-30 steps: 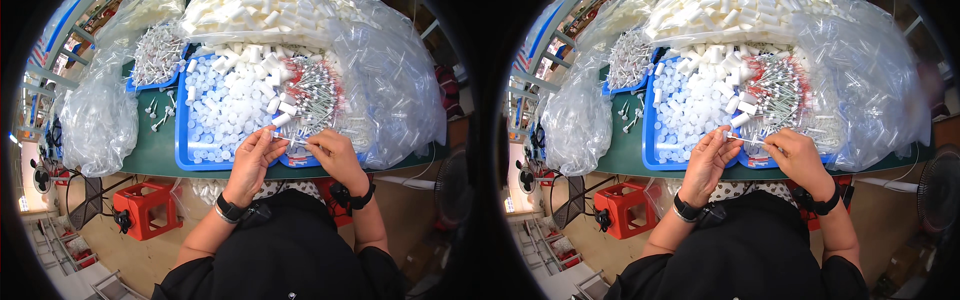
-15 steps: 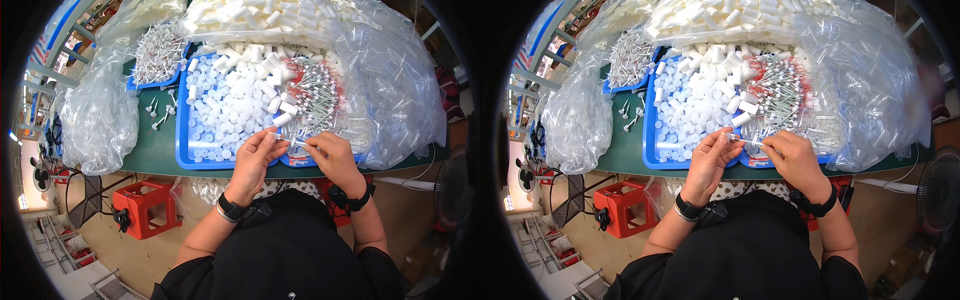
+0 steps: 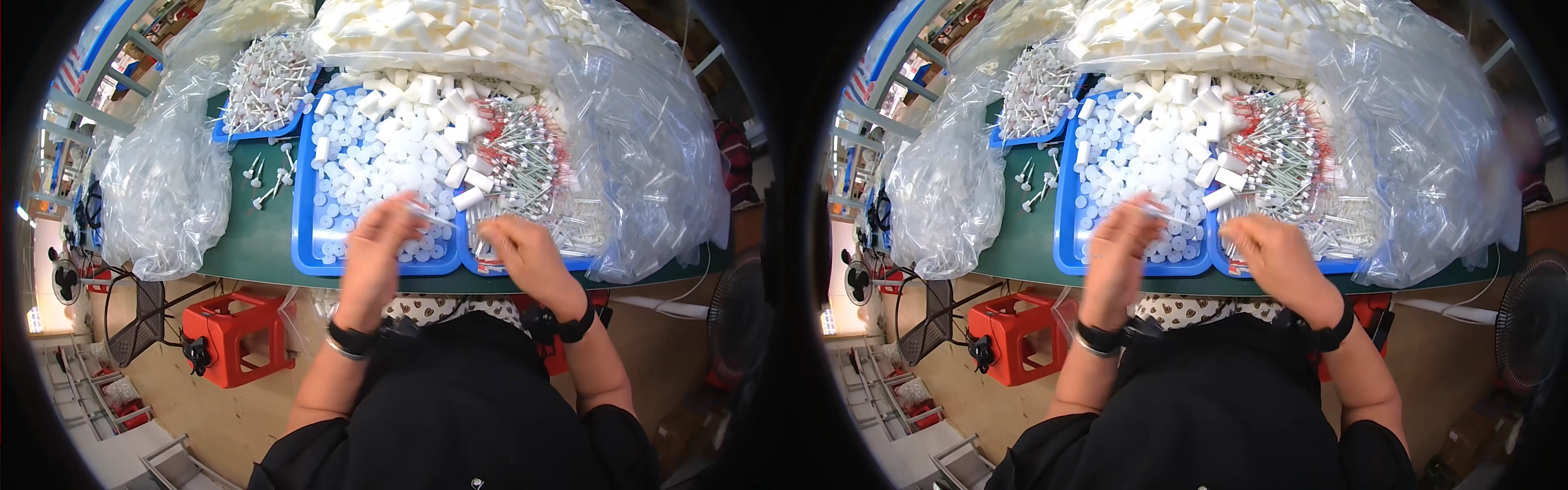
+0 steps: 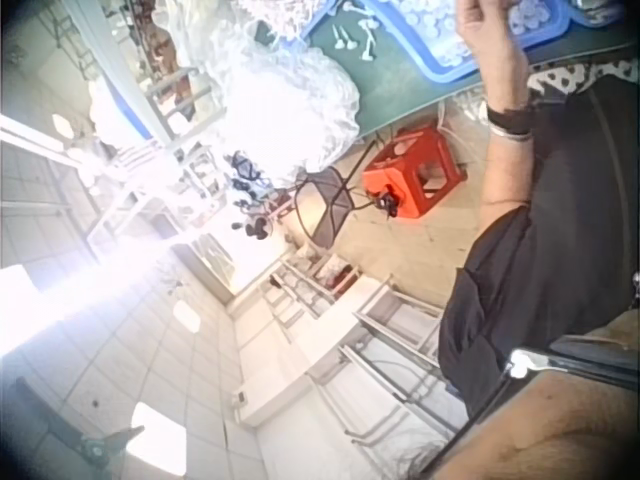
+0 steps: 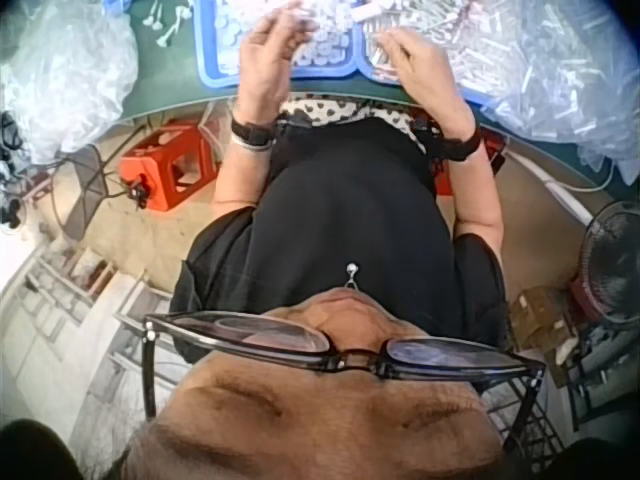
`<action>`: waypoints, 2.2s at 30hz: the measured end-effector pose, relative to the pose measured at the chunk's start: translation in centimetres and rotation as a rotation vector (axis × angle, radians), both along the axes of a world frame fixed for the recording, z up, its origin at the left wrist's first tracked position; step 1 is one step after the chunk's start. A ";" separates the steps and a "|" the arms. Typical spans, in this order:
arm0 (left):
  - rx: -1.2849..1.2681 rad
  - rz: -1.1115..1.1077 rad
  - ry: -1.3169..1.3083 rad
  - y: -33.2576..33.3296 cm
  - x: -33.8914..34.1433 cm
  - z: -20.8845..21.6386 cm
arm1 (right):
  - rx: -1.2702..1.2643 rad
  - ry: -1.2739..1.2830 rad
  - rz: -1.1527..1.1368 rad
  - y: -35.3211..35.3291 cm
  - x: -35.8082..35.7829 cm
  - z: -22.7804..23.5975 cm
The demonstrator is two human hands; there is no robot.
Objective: The person assembles small white plastic components by hand, picking up cylindrical pieces and inserting them into other parts. The person works at a table with blue trays filled with parts and plastic bags of supplies.
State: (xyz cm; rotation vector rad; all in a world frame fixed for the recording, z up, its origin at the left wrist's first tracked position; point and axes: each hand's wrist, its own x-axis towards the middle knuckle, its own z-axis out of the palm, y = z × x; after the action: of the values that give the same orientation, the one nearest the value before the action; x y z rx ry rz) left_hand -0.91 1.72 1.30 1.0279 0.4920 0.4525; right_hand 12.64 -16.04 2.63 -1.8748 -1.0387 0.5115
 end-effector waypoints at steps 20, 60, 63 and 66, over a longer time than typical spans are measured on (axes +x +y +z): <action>0.710 0.124 0.359 7.4 -2.0 -1.9 | -0.224 -0.800 -0.103 1.4 4.3 -1.3; -0.688 -0.353 -0.045 -4.2 2.6 -1.8 | 0.461 0.806 -0.316 -0.6 2.8 0.3; -0.720 -0.343 -0.058 -4.2 2.7 -1.6 | 0.452 0.763 -0.324 -0.5 2.6 0.1; -0.749 -0.318 -0.067 -4.1 2.6 -1.8 | 0.425 0.688 -0.339 -0.5 2.5 0.1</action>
State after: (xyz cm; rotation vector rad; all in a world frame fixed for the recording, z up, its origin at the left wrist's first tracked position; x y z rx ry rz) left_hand 1.74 -2.39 -0.46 0.3511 0.3800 0.0003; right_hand 15.14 -16.58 2.78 -1.3039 -0.3249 0.6138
